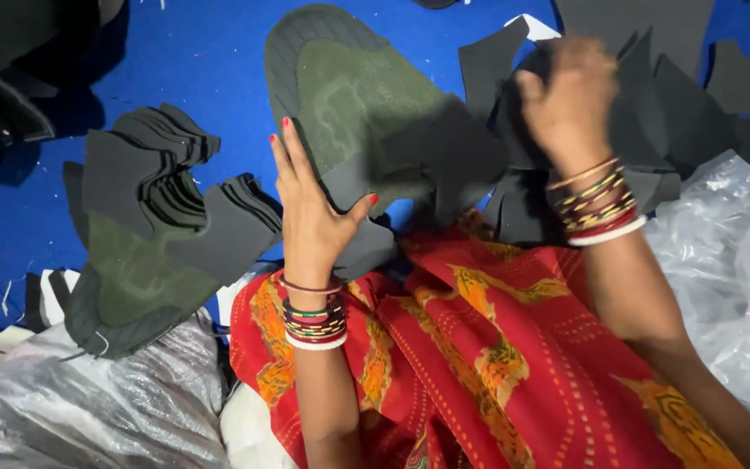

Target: The person sits on the floor at a blue work table covered with cut foam shoe upper pieces. She picks up dark foam cutouts one at a time, aligns them over a green shoe-shaped base piece, smooths them flat with her palms, and stacks matched pieces into piles, moving finished stacks aside.

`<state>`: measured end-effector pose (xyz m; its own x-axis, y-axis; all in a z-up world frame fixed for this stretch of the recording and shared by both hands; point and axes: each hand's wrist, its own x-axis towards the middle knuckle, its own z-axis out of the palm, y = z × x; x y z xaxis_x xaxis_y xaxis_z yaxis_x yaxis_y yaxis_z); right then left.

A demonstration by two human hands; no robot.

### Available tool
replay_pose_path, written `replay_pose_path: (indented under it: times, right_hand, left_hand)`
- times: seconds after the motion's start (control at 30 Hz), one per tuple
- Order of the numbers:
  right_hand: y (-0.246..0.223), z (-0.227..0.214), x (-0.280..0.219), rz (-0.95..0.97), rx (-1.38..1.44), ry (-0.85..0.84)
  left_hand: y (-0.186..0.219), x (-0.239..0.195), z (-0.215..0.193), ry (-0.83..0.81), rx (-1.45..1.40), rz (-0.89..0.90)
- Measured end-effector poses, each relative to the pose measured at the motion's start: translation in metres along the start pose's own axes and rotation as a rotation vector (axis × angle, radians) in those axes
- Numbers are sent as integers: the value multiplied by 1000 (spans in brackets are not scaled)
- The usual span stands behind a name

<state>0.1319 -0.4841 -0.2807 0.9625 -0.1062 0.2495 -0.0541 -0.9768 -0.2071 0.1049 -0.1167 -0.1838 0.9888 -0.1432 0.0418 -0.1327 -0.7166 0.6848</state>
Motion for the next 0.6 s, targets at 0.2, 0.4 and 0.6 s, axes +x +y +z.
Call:
replay_pose_path:
  times: [0.2, 0.4, 0.6]
  right_hand:
    - [101, -24, -29, 421, -81, -295]
    - [27, -121, -13, 155, 531, 72]
    - [-158, -219, 53, -148, 875, -231]
  left_hand:
    - [-5, -5, -7, 116, 37, 16]
    - [14, -6, -25, 207, -21, 74]
    - [32, 0, -35, 129, -491, 143]
